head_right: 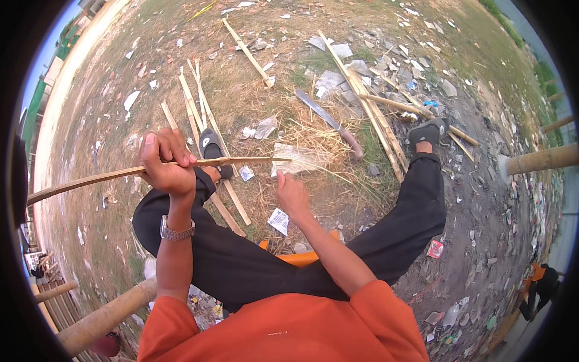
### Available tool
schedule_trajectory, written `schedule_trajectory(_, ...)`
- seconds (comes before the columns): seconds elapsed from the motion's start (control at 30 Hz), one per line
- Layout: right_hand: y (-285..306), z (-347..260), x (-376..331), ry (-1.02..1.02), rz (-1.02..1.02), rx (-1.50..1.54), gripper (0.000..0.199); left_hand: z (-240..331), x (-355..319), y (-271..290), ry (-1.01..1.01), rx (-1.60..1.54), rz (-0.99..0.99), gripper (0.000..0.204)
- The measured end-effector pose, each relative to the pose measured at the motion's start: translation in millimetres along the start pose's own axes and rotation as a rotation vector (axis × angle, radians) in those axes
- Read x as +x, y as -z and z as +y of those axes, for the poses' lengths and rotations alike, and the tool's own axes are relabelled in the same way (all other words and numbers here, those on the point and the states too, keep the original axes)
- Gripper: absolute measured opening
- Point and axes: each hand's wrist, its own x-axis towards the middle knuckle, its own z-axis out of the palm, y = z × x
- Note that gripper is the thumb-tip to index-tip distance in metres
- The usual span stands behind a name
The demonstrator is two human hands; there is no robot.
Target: The person sits cross-legged on a small stool outdoors and uses a green utility knife to sharpen the end of a thin bamboo stick. They repeatedly scrape the knife along the stick to create a point, occasionally rotating the stick to work on different sides. A machete is visible on the ground nearby.
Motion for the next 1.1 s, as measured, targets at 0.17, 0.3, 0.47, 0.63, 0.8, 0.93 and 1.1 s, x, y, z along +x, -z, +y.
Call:
schedule_trajectory(0.17,9.2,-6.9,13.8,-0.017,0.074,0.087,0.043,-1.4,0.2,-21.0,-0.029,0.023,-0.054,0.038)
schedule_trajectory(0.3,-7.3,-8.2,26.9,0.070,0.137,0.231,0.042,-4.4,4.0,-31.7,-0.045,0.009,-0.066,0.037)
schedule_trajectory(0.47,-38.8,57.5,18.8,-0.152,0.010,-0.059,0.048,-5.3,10.9,-32.4,-0.009,0.017,-0.016,0.038)
schedule_trajectory(0.63,-23.3,62.4,27.6,-0.202,-0.109,-0.121,0.053,-8.5,9.0,-43.9,-0.049,0.057,-0.042,0.038)
schedule_trajectory(0.8,-9.3,48.6,21.4,-0.122,0.000,-0.050,0.049,-12.9,22.3,-37.5,-0.016,0.063,0.040,0.038)
schedule_trajectory(0.93,-37.5,60.7,41.1,-0.095,-0.019,0.086,0.050,-12.0,18.9,-39.3,-0.022,0.066,0.030,0.039)
schedule_trajectory(1.1,-59.5,82.4,54.5,-0.170,-0.048,0.036,0.049,-12.7,18.7,-31.4,-0.056,0.029,-0.005,0.040)
